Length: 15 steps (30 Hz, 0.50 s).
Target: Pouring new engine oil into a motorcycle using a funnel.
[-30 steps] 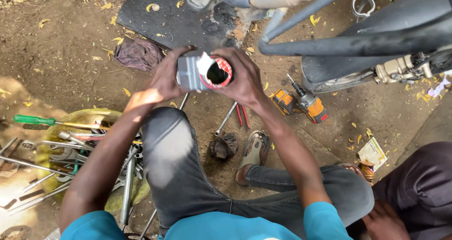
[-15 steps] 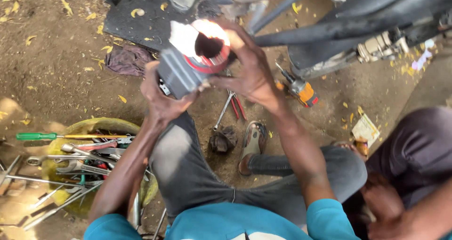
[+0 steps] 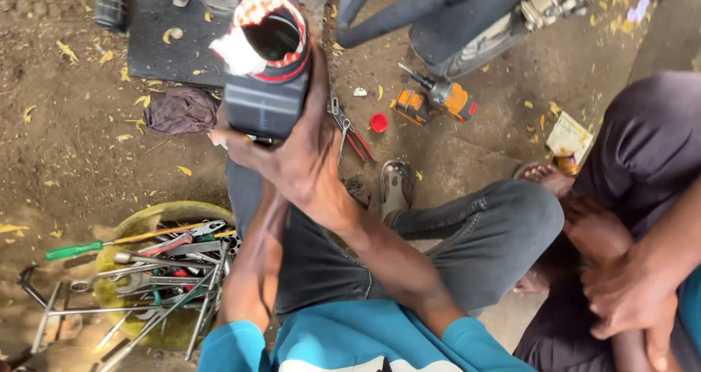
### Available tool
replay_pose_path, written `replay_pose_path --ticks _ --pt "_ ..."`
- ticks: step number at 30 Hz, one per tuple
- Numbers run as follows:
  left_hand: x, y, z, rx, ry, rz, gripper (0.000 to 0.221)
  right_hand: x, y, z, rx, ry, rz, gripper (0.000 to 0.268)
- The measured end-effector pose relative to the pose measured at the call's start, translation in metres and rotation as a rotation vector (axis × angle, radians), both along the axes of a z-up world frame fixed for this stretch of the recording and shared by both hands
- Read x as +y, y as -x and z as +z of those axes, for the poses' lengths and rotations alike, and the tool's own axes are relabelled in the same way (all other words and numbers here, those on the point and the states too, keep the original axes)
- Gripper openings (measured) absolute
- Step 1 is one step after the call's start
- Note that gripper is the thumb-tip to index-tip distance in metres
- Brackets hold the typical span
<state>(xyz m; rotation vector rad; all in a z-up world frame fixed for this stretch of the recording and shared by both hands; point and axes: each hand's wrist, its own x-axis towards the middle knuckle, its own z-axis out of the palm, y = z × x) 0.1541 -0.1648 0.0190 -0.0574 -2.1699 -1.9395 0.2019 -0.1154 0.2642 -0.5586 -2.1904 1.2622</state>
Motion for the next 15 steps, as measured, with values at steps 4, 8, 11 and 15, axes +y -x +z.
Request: replay_pose_path --ticks 4,8,11,15 --pt "0.020 -0.017 -0.023 -0.203 -0.115 0.069 0.062 0.001 0.007 0.001 0.030 -0.007 -0.146 0.128" --pt "0.041 -0.006 0.101 0.401 0.156 0.025 0.076 0.010 0.009 0.001 0.083 -0.119 -0.280 0.111" --pt "0.050 -0.017 0.165 0.596 0.243 0.002 0.099 0.018 0.005 0.004 0.131 -0.146 -0.276 0.098" --pt "0.040 -0.002 0.157 0.756 0.444 -0.148 0.114 0.043 0.008 -0.013 0.227 -0.071 -0.182 0.086"
